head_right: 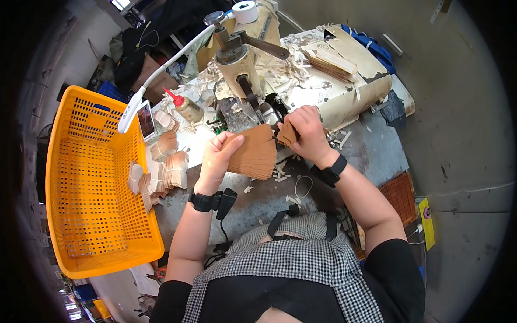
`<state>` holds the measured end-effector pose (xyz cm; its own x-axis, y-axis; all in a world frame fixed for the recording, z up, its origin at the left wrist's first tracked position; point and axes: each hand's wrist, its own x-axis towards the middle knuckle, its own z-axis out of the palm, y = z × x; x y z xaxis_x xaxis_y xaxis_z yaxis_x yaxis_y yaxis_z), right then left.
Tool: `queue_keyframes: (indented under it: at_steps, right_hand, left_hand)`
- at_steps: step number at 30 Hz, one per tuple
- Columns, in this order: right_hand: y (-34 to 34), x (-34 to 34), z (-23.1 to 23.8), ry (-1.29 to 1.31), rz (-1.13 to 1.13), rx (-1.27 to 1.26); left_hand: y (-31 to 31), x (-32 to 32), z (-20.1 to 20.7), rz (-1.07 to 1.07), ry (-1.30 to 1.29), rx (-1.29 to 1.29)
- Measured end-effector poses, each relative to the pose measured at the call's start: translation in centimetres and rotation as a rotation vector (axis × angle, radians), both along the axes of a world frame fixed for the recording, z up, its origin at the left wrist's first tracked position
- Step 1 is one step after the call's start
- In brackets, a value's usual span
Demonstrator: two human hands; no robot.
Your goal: Skiving the edges of leather shoe components using a specialized machine.
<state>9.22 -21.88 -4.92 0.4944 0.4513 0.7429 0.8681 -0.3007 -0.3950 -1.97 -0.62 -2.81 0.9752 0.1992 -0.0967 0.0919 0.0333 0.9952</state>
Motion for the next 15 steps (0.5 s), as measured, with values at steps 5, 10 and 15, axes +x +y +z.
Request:
queue_keyframes:
  at_steps: [5, 10, 15]
  right_hand:
    - [0.00, -0.04, 0.08, -0.004, 0.001, 0.002]
    - [-0.01, -0.05, 0.03, 0.002, 0.002, 0.007]
    - [0.00, -0.08, 0.07, -0.004, -0.005, 0.000]
  left_hand:
    - [-0.10, -0.02, 0.19, 0.003, 0.009, 0.007]
    - [-0.16, -0.02, 0.23, 0.002, 0.005, -0.012]
    - [-0.14, -0.05, 0.38, -0.004, 0.010, -0.008]
